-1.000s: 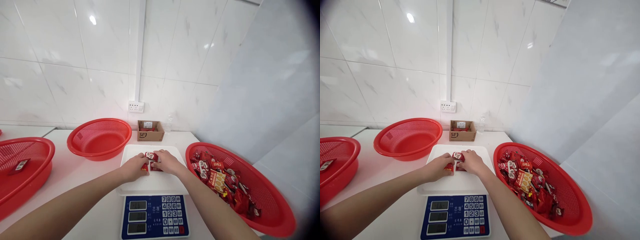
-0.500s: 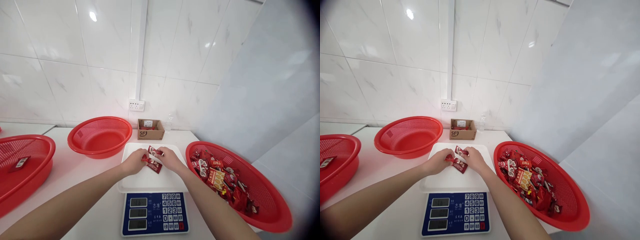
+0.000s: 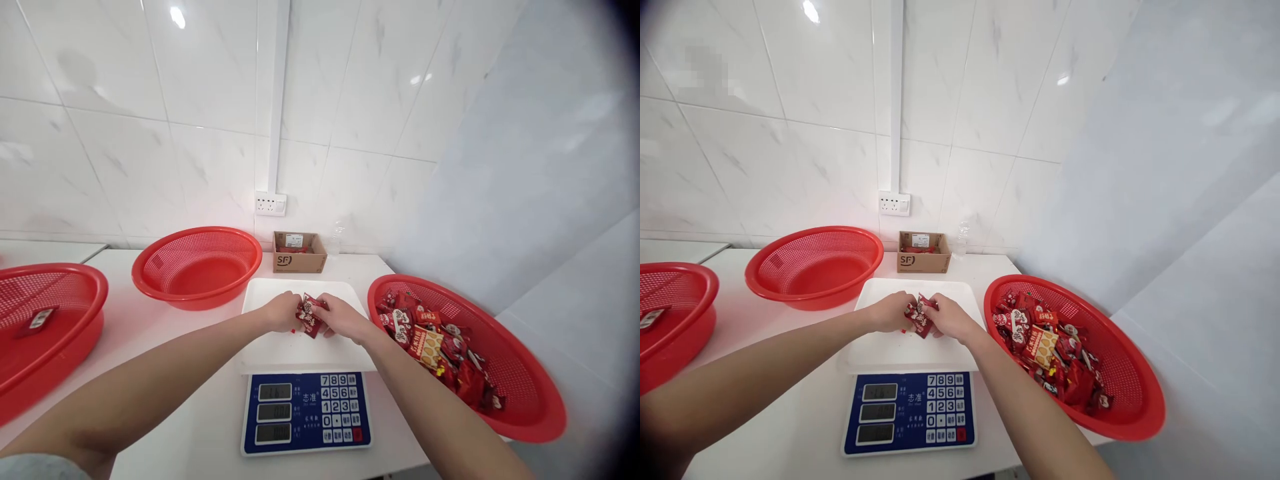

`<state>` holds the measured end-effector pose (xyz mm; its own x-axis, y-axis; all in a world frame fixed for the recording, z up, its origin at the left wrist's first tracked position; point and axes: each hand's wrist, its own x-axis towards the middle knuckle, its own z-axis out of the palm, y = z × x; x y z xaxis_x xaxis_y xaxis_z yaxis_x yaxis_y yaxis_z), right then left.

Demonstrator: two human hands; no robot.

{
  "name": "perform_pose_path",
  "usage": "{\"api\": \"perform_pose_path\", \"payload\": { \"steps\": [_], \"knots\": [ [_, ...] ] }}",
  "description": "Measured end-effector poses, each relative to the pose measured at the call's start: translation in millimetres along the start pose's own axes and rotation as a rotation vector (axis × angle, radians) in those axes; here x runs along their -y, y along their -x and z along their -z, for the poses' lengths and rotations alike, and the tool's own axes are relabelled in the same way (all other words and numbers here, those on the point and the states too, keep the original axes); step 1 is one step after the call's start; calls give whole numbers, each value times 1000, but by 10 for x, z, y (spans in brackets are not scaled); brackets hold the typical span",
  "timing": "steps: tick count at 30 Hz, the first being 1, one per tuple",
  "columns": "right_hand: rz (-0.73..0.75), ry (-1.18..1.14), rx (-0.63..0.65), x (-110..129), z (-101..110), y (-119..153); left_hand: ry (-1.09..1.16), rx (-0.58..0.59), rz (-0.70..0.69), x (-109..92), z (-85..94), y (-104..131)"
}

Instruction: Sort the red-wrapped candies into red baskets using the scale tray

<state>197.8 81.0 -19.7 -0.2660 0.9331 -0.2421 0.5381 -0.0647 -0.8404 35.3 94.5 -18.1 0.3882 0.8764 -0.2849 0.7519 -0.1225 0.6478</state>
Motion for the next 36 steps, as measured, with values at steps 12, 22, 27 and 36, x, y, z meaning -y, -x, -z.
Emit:
{"api": "perform_pose_path", "payload": {
  "steps": [12, 22, 27, 36],
  "knots": [
    [88, -379, -189, 202, 18, -149, 711, -39, 11, -44, 62, 64],
    [141, -641, -98, 451, -40, -159, 1068, -217, -124, -73, 198, 54],
    [154, -630, -62, 489, -34, -80, 995, -397, -194, 89, 448, 130],
    [128, -441, -166, 173, 330, 265, 739, -797, -25, 767, 1074, 152]
  ]
}}
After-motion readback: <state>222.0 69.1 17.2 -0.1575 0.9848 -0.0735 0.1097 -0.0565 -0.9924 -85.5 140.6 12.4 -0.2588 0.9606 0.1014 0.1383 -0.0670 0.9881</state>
